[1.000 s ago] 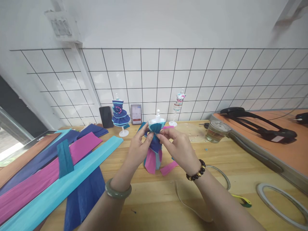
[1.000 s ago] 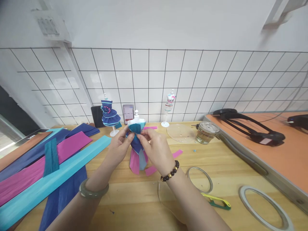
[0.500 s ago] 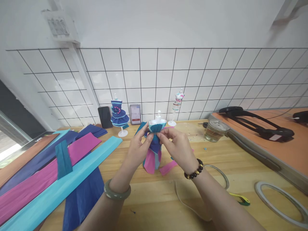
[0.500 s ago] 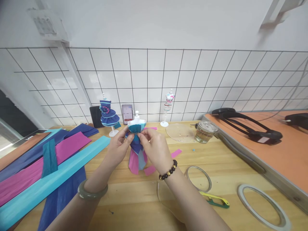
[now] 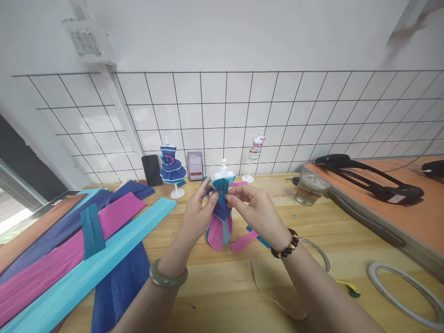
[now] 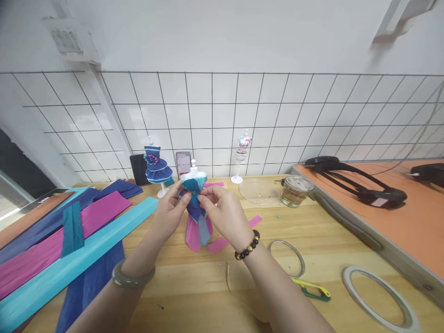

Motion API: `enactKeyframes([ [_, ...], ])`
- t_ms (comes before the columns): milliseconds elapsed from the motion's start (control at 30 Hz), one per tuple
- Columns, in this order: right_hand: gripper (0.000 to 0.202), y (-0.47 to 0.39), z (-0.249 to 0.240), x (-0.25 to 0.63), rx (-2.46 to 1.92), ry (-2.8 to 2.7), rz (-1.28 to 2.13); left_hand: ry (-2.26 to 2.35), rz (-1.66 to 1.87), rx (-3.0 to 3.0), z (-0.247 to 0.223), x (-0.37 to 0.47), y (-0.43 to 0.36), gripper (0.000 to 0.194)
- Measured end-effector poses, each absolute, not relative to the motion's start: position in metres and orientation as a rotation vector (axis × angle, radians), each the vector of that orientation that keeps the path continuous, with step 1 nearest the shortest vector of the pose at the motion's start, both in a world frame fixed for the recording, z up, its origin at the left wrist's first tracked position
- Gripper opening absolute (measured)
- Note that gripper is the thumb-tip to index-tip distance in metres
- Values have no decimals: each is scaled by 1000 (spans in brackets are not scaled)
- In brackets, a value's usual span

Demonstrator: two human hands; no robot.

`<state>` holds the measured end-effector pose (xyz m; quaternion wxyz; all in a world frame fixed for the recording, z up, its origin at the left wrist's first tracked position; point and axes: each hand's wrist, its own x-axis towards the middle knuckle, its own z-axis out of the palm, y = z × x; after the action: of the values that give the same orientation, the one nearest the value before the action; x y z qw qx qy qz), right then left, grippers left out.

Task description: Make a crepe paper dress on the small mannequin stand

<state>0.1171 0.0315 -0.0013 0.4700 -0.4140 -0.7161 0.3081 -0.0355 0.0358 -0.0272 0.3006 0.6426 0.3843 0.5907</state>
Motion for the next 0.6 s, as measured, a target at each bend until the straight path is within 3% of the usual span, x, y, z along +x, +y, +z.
enactKeyframes([
  [233, 11, 20, 5, 114, -1060, -1818, 374, 978, 1583, 1649, -30, -35, 38, 49],
  [600, 17, 20, 2, 110, -998, -1953, 259, 962, 1614, 1617, -32, -32, 34, 51],
])
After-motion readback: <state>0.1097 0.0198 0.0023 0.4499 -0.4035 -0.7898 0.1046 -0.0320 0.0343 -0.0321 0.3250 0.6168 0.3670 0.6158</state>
